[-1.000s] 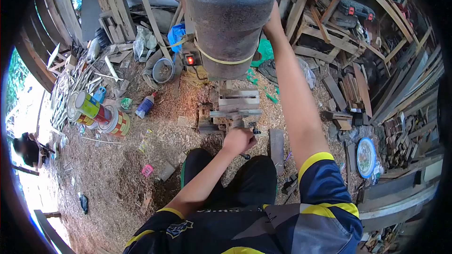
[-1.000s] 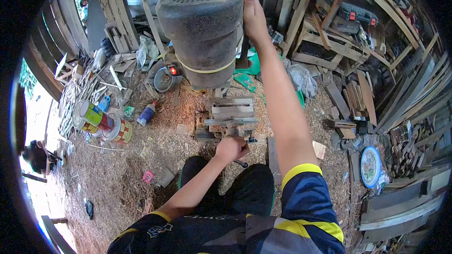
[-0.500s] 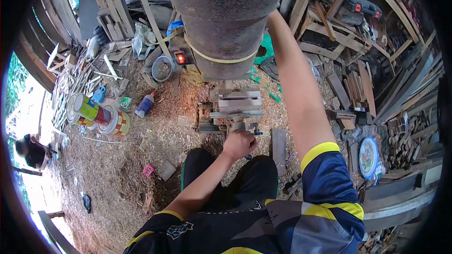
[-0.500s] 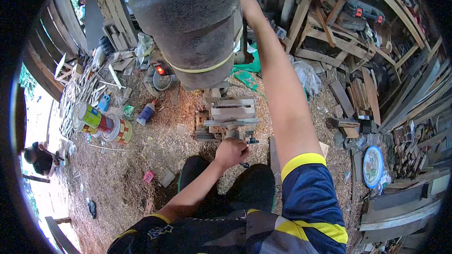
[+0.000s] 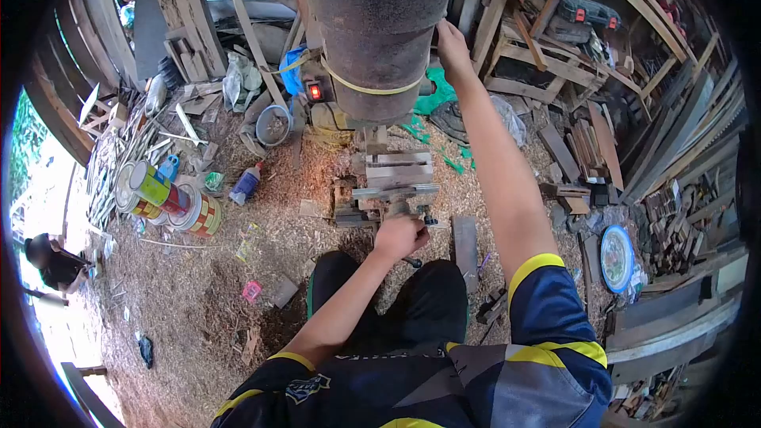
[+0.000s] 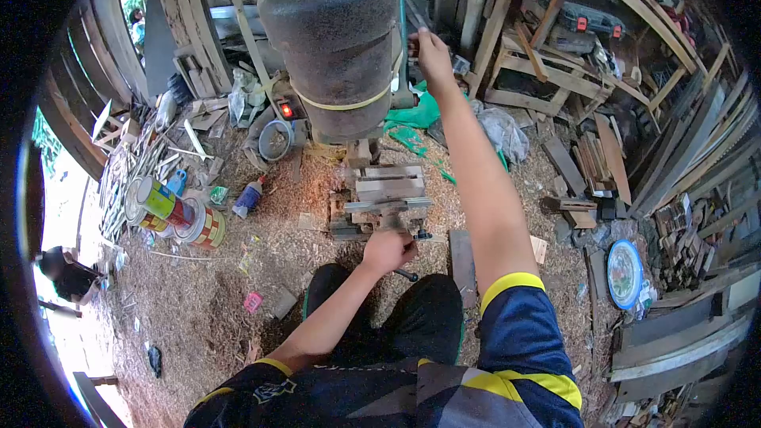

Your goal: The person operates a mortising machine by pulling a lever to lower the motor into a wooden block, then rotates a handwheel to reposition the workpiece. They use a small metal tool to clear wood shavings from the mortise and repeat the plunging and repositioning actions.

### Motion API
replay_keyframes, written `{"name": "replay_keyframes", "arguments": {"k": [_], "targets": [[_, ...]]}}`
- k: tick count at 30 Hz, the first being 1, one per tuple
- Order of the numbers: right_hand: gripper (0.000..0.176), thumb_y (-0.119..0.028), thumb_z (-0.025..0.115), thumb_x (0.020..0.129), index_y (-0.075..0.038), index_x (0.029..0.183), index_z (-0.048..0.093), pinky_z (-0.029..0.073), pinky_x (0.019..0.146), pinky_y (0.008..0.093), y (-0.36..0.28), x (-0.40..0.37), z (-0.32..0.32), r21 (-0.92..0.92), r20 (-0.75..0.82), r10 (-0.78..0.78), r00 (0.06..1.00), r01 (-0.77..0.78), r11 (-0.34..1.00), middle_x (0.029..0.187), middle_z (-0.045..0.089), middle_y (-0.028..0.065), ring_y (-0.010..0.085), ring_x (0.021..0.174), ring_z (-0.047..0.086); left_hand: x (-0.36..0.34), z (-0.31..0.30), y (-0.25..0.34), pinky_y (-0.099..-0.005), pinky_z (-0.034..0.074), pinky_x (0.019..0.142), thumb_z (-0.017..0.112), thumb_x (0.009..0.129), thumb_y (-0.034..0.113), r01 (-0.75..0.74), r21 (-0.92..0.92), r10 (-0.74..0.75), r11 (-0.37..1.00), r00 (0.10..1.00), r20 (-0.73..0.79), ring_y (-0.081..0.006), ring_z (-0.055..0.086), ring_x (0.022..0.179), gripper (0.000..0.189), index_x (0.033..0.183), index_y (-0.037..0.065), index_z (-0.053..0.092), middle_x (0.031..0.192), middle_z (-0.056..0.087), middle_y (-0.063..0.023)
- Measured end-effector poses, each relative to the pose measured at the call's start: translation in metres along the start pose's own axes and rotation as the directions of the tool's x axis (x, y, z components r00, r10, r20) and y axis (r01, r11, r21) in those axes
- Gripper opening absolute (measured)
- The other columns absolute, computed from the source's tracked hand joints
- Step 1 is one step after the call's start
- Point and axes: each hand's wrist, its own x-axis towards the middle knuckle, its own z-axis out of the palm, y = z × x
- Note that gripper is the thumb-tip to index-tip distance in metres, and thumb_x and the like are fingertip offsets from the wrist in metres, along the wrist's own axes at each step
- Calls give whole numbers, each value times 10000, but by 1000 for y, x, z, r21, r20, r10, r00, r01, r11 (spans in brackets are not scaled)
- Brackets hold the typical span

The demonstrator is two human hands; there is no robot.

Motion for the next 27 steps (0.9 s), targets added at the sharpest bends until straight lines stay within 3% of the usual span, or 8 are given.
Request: {"name": "replay_keyframes", "arguments": {"k": [5,8,11,17,19,21,24,27], "targets": [[324,-322,557,1093,-42,1090,721,479,787,290,24,-62,-27,143,-52,-99,994,106,984,956,724,18,124,887,659,-7,2,-2,-490,566,769,739,860,253,-41,-73,34,997,996,-88,-365,696,841,213,775,57,728,826,710,-146],[297,-311,561,1083,-71,1064,734,481,798,293,17,-115,-28,78,-124,46,991,-37,996,990,748,5,125,924,679,-8,7,-9,-505,540,764,746,850,182,-111,-192,62,975,968,-243,-401,648,815,207,755,2,705,778,650,-184],[296,-328,569,1082,-91,1052,744,483,801,308,15,-116,-35,23,-124,-48,991,51,998,1023,760,-8,124,921,680,-6,9,-11,-477,549,792,740,861,197,-59,-242,3,968,974,-225,-377,656,867,221,732,29,676,815,663,-166],[414,-374,551,1101,-62,1328,701,463,993,351,15,-64,-27,10,36,-39,999,39,999,1246,731,47,173,1153,648,-2,1,1,-495,520,741,743,902,219,-50,-311,-32,949,967,-254,-409,624,809,243,810,1,685,793,614,-174],[428,-366,573,1095,-20,1320,686,457,982,304,21,-34,-11,-8,26,-109,994,109,994,1194,712,51,164,1096,613,6,-5,6,-496,513,722,733,918,217,115,-344,-151,932,985,-80,-404,616,791,255,777,18,661,781,599,-165],[421,-352,551,1107,8,1288,673,458,970,305,18,-10,3,50,82,-88,993,84,995,1128,688,61,154,1058,591,14,-14,14,-507,507,701,714,934,216,146,-392,-186,908,980,-65,-404,602,749,262,756,36,644,749,567,-172],[389,-343,516,1127,6,1214,665,484,843,296,-8,15,23,56,76,-86,993,82,995,993,688,32,131,896,599,17,-9,4,-492,512,737,728,949,262,143,-300,-159,943,987,-30,-374,610,814,276,772,59,668,815,592,-145],[387,-380,505,1125,-29,1231,630,536,731,327,-37,55,32,218,187,73,980,-114,969,1012,716,77,175,804,664,13,-4,-4,-455,511,835,736,953,305,-32,-85,35,996,999,32,-332,611,916,233,856,95,704,927,618,-101]]}}
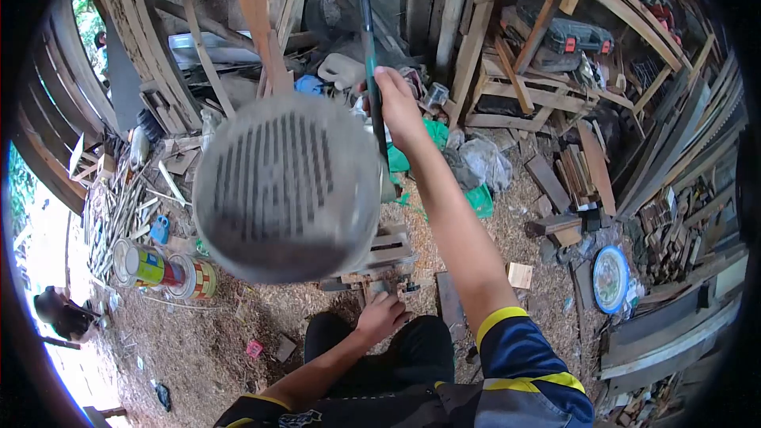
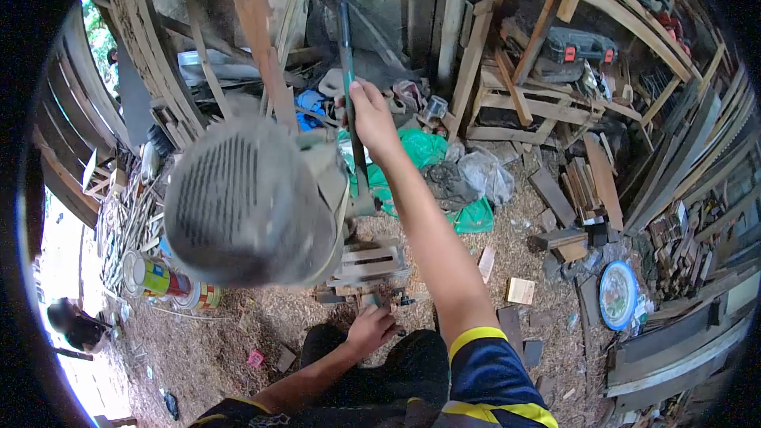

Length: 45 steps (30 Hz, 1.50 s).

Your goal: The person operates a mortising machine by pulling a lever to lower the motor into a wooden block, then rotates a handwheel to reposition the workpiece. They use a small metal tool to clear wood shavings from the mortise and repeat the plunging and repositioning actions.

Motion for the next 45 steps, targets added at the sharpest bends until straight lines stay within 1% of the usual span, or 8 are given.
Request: {"name": "replay_keyframes", "arguments": {"k": [3,7,15,22,23,28,34,45], "targets": [[386,-433,486,1123,-64,1132,597,477,555,338,-22,36,16,90,-31,81,996,-78,993,867,673,67,167,611,581,-8,21,-20,-444,473,995,690,975,372,-196,73,181,978,968,175,-261,590,1063,226,1068,172,740,1051,641,-28],[464,-525,476,1106,-74,1103,585,465,520,360,-41,83,21,171,23,158,987,-160,972,855,660,73,183,594,575,1,6,-6,-474,462,1022,677,973,401,-158,183,123,970,974,190,-270,554,1148,250,1097,197,752,1091,652,-10],[446,-538,464,1113,-116,999,551,287,404,266,-107,89,54,86,-73,58,996,-52,995,657,486,-15,85,427,379,22,-6,-2,-473,477,963,683,971,371,-216,168,146,962,924,355,-277,554,1147,251,1023,133,744,1057,657,-32],[545,-617,514,1064,-113,860,550,330,434,325,-157,80,59,233,112,102,988,-126,964,626,475,8,133,422,385,18,5,-10,-481,479,946,709,941,353,-112,-102,133,988,963,233,-270,580,1081,239,872,124,722,955,650,-34],[553,-588,553,1043,-121,750,509,347,448,339,-170,85,62,325,140,231,963,-265,908,577,439,3,138,416,373,16,11,-10,-481,479,946,709,941,353,-105,-108,127,989,964,234,-270,580,1081,239,872,124,722,955,650,-34],[515,-456,552,1040,-116,670,440,327,429,315,-190,55,67,75,78,190,979,-196,978,523,398,-3,112,415,368,14,13,-12,-502,465,966,703,947,336,-10,-40,24,999,924,382,-279,583,1105,218,908,128,752,965,661,-47],[443,-300,534,1024,-85,646,448,346,458,297,-206,-3,59,97,280,-115,953,91,991,565,445,22,108,468,425,25,-1,-15,-515,454,956,710,941,343,-196,-38,199,980,937,288,-296,620,1016,281,806,97,735,883,648,-75],[375,-186,556,960,-53,614,494,266,423,300,-220,-51,80,184,71,-117,991,103,977,523,426,-2,93,428,339,2,21,-22,-515,469,955,731,903,309,-212,-42,216,976,948,232,-302,631,1047,216,893,97,770,924,690,-72]]}}
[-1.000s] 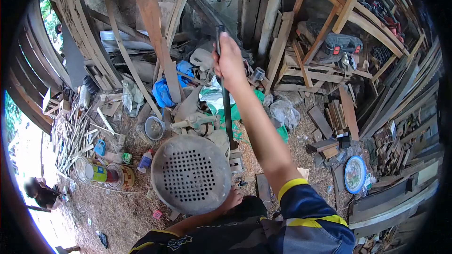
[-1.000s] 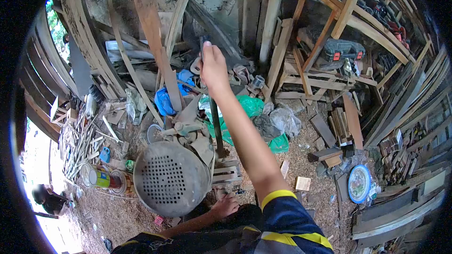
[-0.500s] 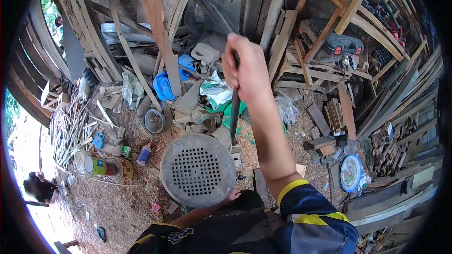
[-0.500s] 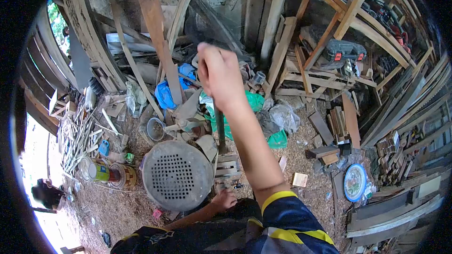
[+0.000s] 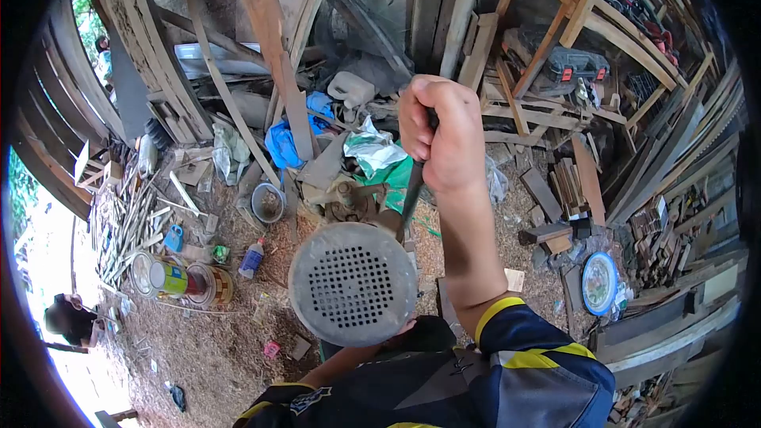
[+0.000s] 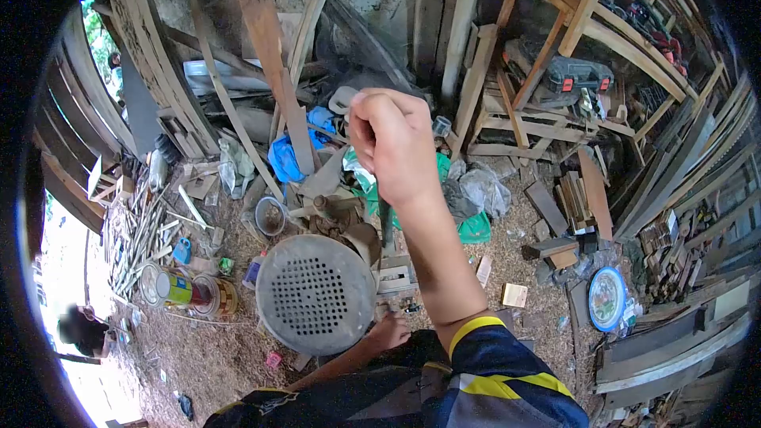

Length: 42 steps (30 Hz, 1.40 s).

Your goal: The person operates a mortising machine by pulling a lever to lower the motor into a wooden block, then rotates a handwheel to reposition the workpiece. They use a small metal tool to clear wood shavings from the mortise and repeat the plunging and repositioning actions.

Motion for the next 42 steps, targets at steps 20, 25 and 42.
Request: {"name": "replay_keyframes", "arguments": {"k": [20,25,42], "targets": [[475,-216,511,1017,-36,580,459,258,474,313,-6,-68,-11,-146,97,-76,992,89,985,522,446,21,111,482,387,11,-8,-2,-500,471,1003,674,878,341,125,69,-135,990,977,167,-321,711,980,247,788,128,762,926,723,-111],[535,-280,551,1037,-37,568,471,241,450,329,11,-103,-16,-141,127,-234,964,251,958,507,431,31,142,449,378,12,-9,1,-481,450,938,679,858,310,150,111,-165,983,976,140,-257,706,952,152,797,191,751,886,712,-63],[494,-381,434,1087,-36,759,564,377,488,304,22,-154,-40,139,532,-343,774,320,937,570,487,60,169,500,480,-3,3,32,-462,514,808,763,852,266,275,263,-60,925,789,-611,-257,635,830,301,607,112,681,709,620,-43]]}}
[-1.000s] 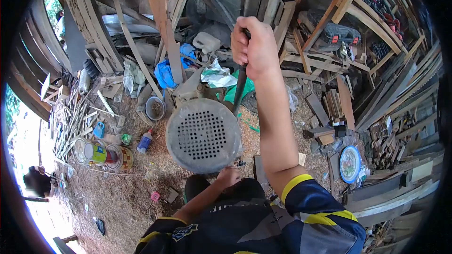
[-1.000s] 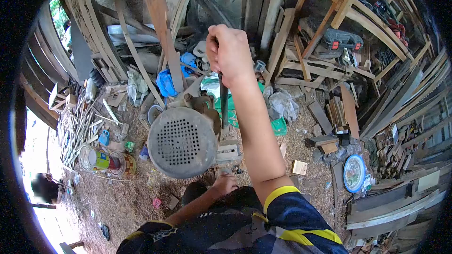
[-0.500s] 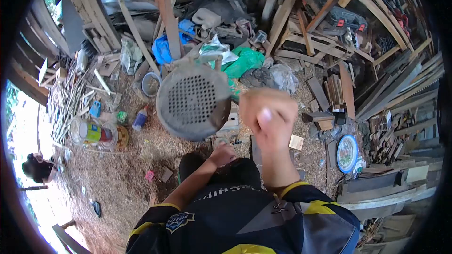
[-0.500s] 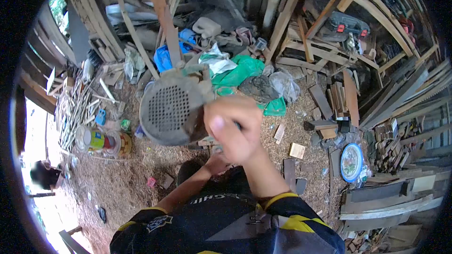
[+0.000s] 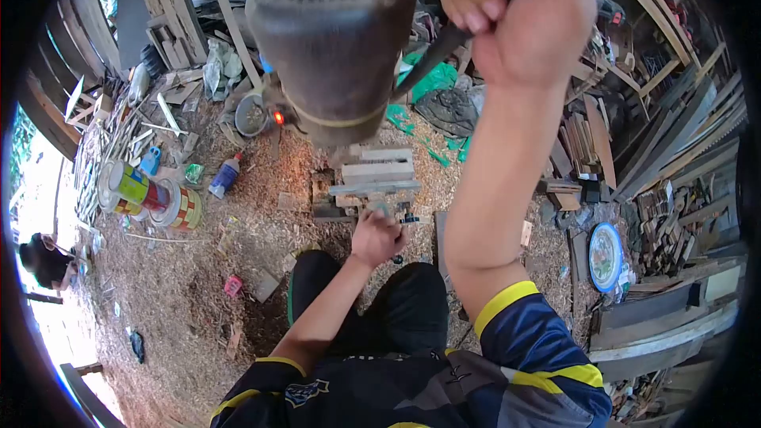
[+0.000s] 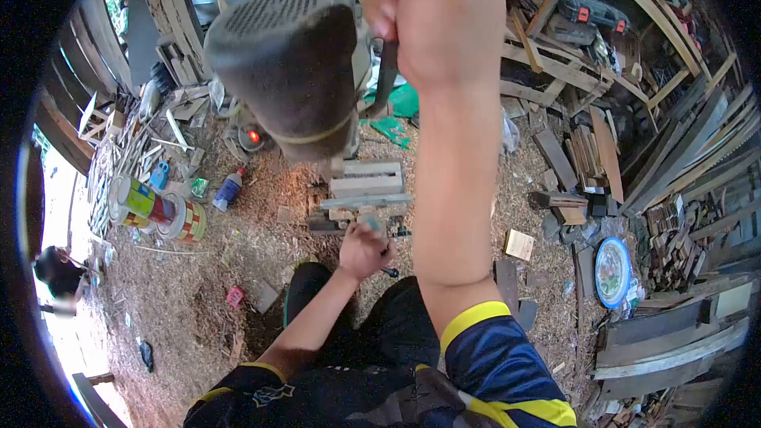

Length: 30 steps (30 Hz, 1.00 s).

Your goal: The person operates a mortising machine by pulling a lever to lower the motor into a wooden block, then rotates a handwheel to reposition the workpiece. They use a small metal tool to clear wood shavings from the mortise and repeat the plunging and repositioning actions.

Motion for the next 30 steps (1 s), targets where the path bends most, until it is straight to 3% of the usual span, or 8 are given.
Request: {"name": "replay_keyframes", "arguments": {"k": [3,5,11,13,16,25,27,30], "targets": [[413,-225,589,995,-45,632,506,265,446,305,7,-61,44,-231,-243,-149,959,92,969,506,435,0,144,425,366,1,-6,-7,-435,513,772,745,857,226,-52,-139,63,989,995,77,-256,637,797,306,594,97,656,701,621,-57],[460,-250,575,1005,-37,606,491,297,470,319,17,-115,62,-234,-200,-254,946,206,950,521,452,8,166,433,387,0,-5,-9,-418,512,745,745,857,204,-30,-188,42,982,997,61,-271,633,751,285,616,84,654,688,615,-73],[469,-322,604,957,-49,595,484,367,516,366,12,-140,65,-387,-146,-209,967,139,912,554,479,50,230,481,488,-1,-6,-11,-441,537,728,743,867,170,-16,-301,58,954,990,131,-317,636,713,283,624,75,633,681,624,-98],[521,-355,491,1092,-65,660,500,309,482,343,18,-139,58,-420,14,-322,947,298,857,543,486,29,185,454,430,-4,2,-13,-445,539,709,743,873,167,-38,-343,54,939,998,40,-318,631,701,291,624,69,629,681,623,-99],[530,-376,506,1088,-62,662,509,341,477,351,21,-150,65,-472,-4,-340,940,298,830,549,497,32,195,459,456,-17,28,-22,-453,536,702,745,875,178,55,-510,-43,858,998,35,-318,635,696,296,626,69,628,675,613,-100],[519,-397,551,1065,-63,667,548,375,465,365,34,-167,64,-398,62,-434,899,421,815,572,530,30,218,449,467,-12,16,-14,-435,532,665,745,895,175,93,-455,-89,885,996,31,-304,611,661,345,601,71,598,655,577,-91],[506,-395,560,1058,-68,671,556,374,463,367,35,-171,66,-393,38,-456,889,433,812,575,535,29,218,454,470,-1,-9,-3,-420,531,657,747,888,154,0,-240,-3,971,1000,-13,-290,606,654,342,597,73,588,649,563,-84],[506,-410,561,1063,-82,678,560,382,459,364,36,-179,64,-421,74,-441,895,429,799,582,542,19,212,461,479,1,-10,-2,-414,530,654,750,881,141,-23,-227,14,974,999,-42,-279,600,646,335,596,77,584,647,552,-77]]}}
